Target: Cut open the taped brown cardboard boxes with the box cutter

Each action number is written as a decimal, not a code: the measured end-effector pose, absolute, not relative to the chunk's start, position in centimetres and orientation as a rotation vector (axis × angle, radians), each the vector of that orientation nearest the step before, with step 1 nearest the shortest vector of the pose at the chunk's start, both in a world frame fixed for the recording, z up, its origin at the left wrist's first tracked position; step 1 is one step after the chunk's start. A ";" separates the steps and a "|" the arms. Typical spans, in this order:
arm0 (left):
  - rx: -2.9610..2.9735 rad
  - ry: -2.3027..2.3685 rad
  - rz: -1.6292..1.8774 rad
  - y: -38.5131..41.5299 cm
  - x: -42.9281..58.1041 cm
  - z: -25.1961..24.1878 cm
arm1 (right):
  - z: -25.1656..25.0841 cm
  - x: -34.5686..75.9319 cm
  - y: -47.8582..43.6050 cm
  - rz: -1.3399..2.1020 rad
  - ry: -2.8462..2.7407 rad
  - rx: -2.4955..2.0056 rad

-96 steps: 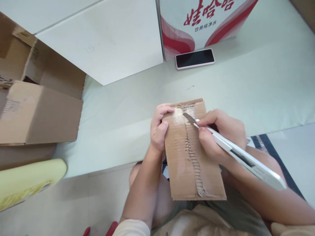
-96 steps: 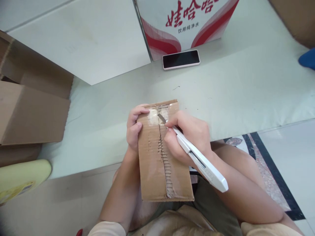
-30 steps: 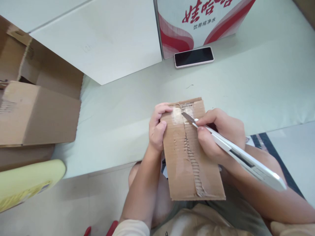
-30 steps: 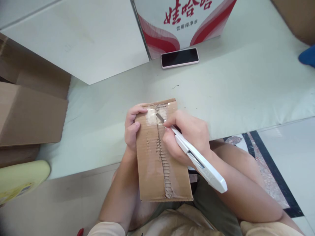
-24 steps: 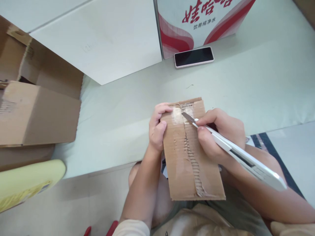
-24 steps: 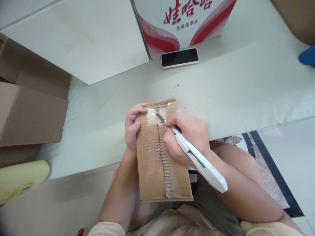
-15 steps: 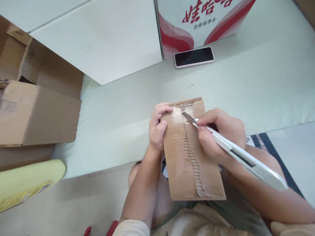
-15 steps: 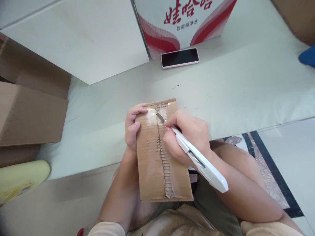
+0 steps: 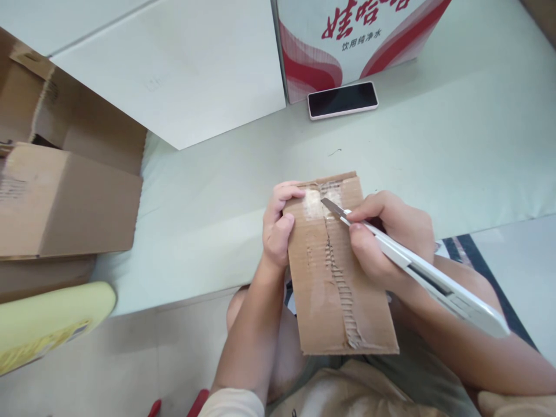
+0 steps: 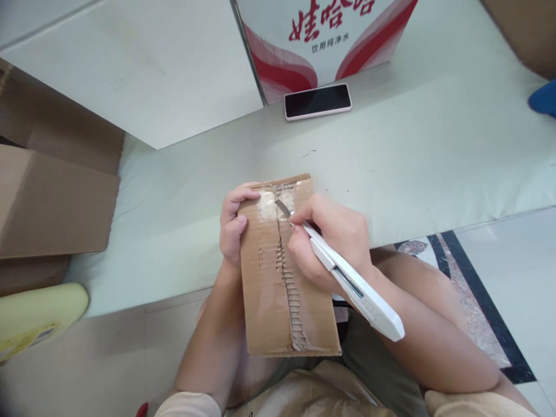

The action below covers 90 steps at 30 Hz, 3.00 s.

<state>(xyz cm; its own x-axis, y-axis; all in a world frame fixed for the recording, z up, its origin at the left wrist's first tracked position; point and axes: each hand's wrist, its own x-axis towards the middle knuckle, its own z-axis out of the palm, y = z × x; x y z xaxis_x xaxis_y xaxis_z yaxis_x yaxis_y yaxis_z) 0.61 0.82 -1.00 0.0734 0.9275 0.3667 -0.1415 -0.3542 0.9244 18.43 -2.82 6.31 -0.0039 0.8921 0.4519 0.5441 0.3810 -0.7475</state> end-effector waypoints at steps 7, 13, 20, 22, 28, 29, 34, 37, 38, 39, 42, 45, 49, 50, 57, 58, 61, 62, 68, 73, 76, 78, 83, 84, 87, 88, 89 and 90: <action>1.423 0.851 1.455 0.8 0.6 -1.0 | 6.3 18.5 -2.7 0.453 -1.674 -1.290; 1.438 0.888 1.448 0.7 0.7 -0.9 | 6.3 18.6 -2.7 0.452 -1.674 -1.297; 1.440 0.881 1.457 0.8 0.7 -0.7 | 6.4 18.5 -2.8 0.480 -1.677 -1.294; 1.447 0.871 1.461 0.8 0.7 -0.7 | 6.4 18.5 -2.8 0.478 -1.677 -1.297; 1.453 0.884 1.457 0.8 0.6 -0.8 | 6.3 18.6 -2.7 0.498 -1.659 -1.329; 1.451 0.892 1.453 0.8 0.6 -0.8 | 6.2 18.6 -2.8 0.504 -1.655 -1.343; 1.428 0.886 1.452 0.7 0.7 -0.8 | 6.2 18.6 -2.8 0.506 -1.652 -1.336; 1.423 0.892 1.454 0.7 0.7 -0.7 | 6.1 18.6 -2.8 0.497 -1.665 -1.326; 1.424 0.897 1.454 0.7 0.8 -0.7 | 6.1 18.6 -2.8 0.495 -1.667 -1.337; 1.425 0.900 1.454 0.7 0.8 -0.7 | 6.1 18.6 -2.8 0.494 -1.668 -1.347; 1.436 0.886 1.452 0.7 0.7 -0.7 | 6.1 18.6 -2.8 0.498 -1.665 -1.351; 1.442 0.875 1.450 0.8 0.6 -0.7 | 6.1 18.6 -2.8 0.500 -1.659 -1.341; 1.452 0.865 1.458 0.9 0.5 -0.8 | 6.0 18.6 -2.8 0.506 -1.660 -1.294; 1.457 0.867 1.464 1.0 0.5 -0.8 | 6.0 18.6 -2.8 0.506 -1.664 -1.289; 1.348 0.893 1.470 1.0 0.7 -1.0 | 5.6 18.8 -3.0 0.415 -1.658 -1.333; 1.345 0.891 1.469 1.0 0.7 -0.9 | 5.4 19.0 -3.3 0.404 -1.658 -1.322; 1.352 0.892 1.476 0.9 0.8 -1.0 | 4.7 19.6 -4.1 0.354 -1.598 -1.182; 1.354 0.889 1.484 0.9 0.8 -1.1 | 4.5 19.8 -4.3 0.334 -1.564 -1.114; 1.307 0.900 1.512 1.0 0.4 -1.3 | 2.0 20.3 -2.4 0.134 -1.450 -1.120; 1.145 0.986 1.549 0.9 -1.0 -1.1 | 0.0 20.3 -1.5 0.528 -1.367 -1.377; 1.048 0.949 1.581 1.0 -1.8 -1.3 | -0.1 20.6 -2.0 0.698 -1.398 -1.501; 0.976 0.923 1.599 1.2 -2.2 -1.5 | 0.0 20.8 -2.2 0.814 -1.503 -1.567; 0.826 0.931 1.584 1.4 -2.5 -1.7 | 0.0 21.3 -2.1 1.044 -1.556 -1.608; 0.818 0.931 1.587 1.4 -2.5 -1.7 | -0.1 21.3 -2.0 1.081 -1.524 -1.633; 0.801 0.922 1.613 1.4 -2.5 -1.7 | -0.6 21.3 -1.9 1.281 -1.437 -1.648; 0.798 0.917 1.627 1.5 -2.5 -1.7 | -0.7 21.2 -2.0 1.361 -1.398 -1.598; 0.799 0.918 1.643 1.5 -2.5 -1.7 | -0.8 21.0 -2.1 1.429 -1.349 -1.527; 0.802 0.928 1.658 1.6 -2.5 -1.6 | -0.8 20.9 -2.3 1.478 -1.293 -1.451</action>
<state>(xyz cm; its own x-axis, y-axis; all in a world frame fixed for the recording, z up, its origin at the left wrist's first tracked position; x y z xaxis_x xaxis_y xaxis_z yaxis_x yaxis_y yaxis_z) -2.46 1.63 -1.64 -0.2492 0.9664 0.0636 -0.4509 -0.1739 0.8754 20.87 -2.32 -0.79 -0.1413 0.9455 -0.2933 0.1650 -0.2697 -0.9487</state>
